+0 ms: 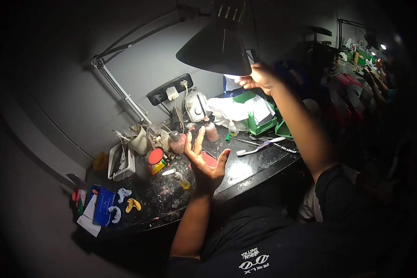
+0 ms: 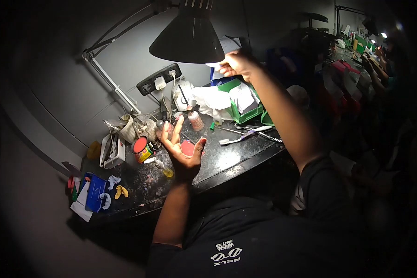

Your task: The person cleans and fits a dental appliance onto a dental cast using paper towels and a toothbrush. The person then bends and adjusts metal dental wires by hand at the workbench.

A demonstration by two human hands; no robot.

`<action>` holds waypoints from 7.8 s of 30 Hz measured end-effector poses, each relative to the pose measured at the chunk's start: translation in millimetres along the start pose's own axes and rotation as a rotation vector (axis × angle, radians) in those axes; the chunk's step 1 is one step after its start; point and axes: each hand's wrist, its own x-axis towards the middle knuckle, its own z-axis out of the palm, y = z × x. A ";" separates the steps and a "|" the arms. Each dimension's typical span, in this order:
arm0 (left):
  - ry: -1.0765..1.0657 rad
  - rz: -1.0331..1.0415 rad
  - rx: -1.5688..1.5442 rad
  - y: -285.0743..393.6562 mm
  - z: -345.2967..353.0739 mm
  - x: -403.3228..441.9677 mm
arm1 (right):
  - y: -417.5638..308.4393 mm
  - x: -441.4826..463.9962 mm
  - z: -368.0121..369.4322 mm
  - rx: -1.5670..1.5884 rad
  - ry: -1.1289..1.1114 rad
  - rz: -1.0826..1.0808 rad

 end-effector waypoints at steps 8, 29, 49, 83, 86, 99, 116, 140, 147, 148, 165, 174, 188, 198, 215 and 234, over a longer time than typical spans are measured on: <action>-0.001 0.060 0.079 10.3 0.3 1.9 | 46.5 111.4 -13.1 -0.556 -0.029 0.349; -0.101 0.002 0.112 0.7 11.8 -7.4 | 53.8 92.5 30.1 -1.328 0.291 0.352; -0.110 -0.043 0.096 4.9 11.4 -5.5 | -64.3 92.3 -151.4 -1.569 0.380 -0.116; -0.149 0.013 0.167 2.2 10.1 -3.7 | 100.6 -457.9 -294.6 -1.341 0.325 0.373; -0.136 0.013 0.166 -1.2 9.1 -5.4 | 129.1 -469.6 -310.1 -1.313 0.426 0.500; 0.153 -0.114 0.255 -0.9 0.8 -1.9 | -34.5 -348.6 -56.7 -0.895 0.069 -0.303; 0.407 0.128 0.387 25.9 -84.3 -67.2 | 80.4 -136.0 64.8 -0.923 0.057 -0.273; 0.466 -0.183 0.261 15.1 -87.7 -71.7 | 79.2 -47.2 51.0 -0.861 0.447 -0.390; 0.466 -0.120 0.250 10.9 -85.2 -69.4 | 83.4 -35.3 60.3 -1.171 0.302 -0.238; 0.468 -0.119 0.250 10.1 -85.5 -69.2 | 88.6 -34.7 61.2 -1.171 0.302 -0.241; 0.405 -0.159 0.205 11.2 -87.5 -73.2 | 94.5 16.3 67.7 -1.387 -0.152 -0.503; 0.427 -0.203 0.179 9.3 -85.3 -76.0 | 81.3 6.9 61.3 -1.400 -0.083 -0.605; 0.347 -0.042 0.311 15.1 -87.7 -68.6 | 54.3 -132.5 73.5 -1.035 -0.358 -0.374; 0.129 0.018 -0.204 108.9 -159.3 38.9 | 62.4 -116.5 136.7 -1.146 -0.564 -0.506; -0.374 -0.374 -1.102 188.4 -183.2 98.8 | 33.4 -134.4 126.8 -0.973 -0.492 -0.540; 0.455 -0.764 -0.802 22.2 -126.8 -83.5 | -78.9 -239.4 153.4 0.815 -1.042 -0.603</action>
